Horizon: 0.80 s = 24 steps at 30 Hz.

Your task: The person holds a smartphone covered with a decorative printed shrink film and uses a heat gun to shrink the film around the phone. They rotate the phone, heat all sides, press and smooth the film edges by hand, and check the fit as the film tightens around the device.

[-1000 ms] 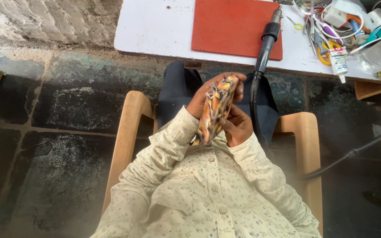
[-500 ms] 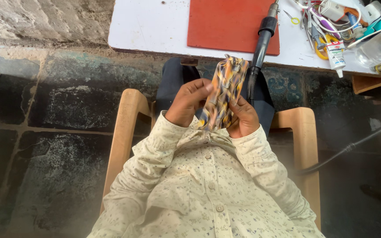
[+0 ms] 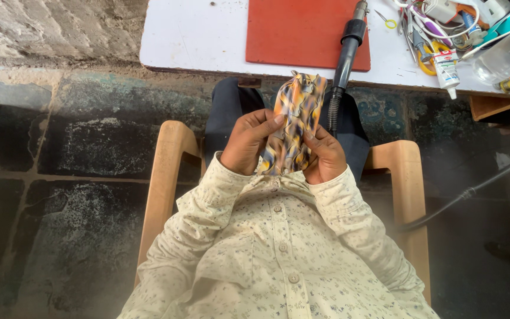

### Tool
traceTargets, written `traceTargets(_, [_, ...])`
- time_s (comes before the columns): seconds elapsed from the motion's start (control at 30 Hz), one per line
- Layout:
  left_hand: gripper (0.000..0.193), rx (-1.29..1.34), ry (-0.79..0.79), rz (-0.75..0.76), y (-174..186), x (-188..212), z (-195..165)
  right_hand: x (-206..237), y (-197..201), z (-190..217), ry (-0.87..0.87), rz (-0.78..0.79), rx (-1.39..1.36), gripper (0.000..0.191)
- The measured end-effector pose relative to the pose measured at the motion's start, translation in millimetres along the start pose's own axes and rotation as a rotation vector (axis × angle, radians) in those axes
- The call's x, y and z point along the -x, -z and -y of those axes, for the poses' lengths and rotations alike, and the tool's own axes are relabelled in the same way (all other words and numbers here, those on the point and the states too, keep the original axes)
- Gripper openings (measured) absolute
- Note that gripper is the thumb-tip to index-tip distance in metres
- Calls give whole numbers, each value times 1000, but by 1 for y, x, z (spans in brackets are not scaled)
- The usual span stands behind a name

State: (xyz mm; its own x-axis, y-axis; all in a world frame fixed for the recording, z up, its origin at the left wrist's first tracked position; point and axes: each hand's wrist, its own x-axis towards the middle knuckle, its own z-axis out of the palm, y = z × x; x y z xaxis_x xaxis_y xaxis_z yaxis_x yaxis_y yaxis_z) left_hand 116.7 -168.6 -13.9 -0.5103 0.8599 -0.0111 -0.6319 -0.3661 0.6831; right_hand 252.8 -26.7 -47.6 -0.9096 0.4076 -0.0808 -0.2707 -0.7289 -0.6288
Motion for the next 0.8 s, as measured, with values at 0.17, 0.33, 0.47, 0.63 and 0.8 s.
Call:
traceTargets(0.17, [15,33,45,26,3,-1,1,1,-1,2,-16,32,-35,29])
traceTargets(0.33, [15,52,88,27,3,-2,1,3,-3,4,-19,7,-20,31])
traceTargets(0.47, [16,53,83,36,3,-4,3,4,-3,6,-50,32,-40,31])
traceTargets(0.63, [15,57,63,23,1,-2,7,5,-2,7,-63,22,-52,31])
traceTargets(0.8, [13,-97,-36,-2,-1,-2,11,5,-3,9,-50,-25,-45,32])
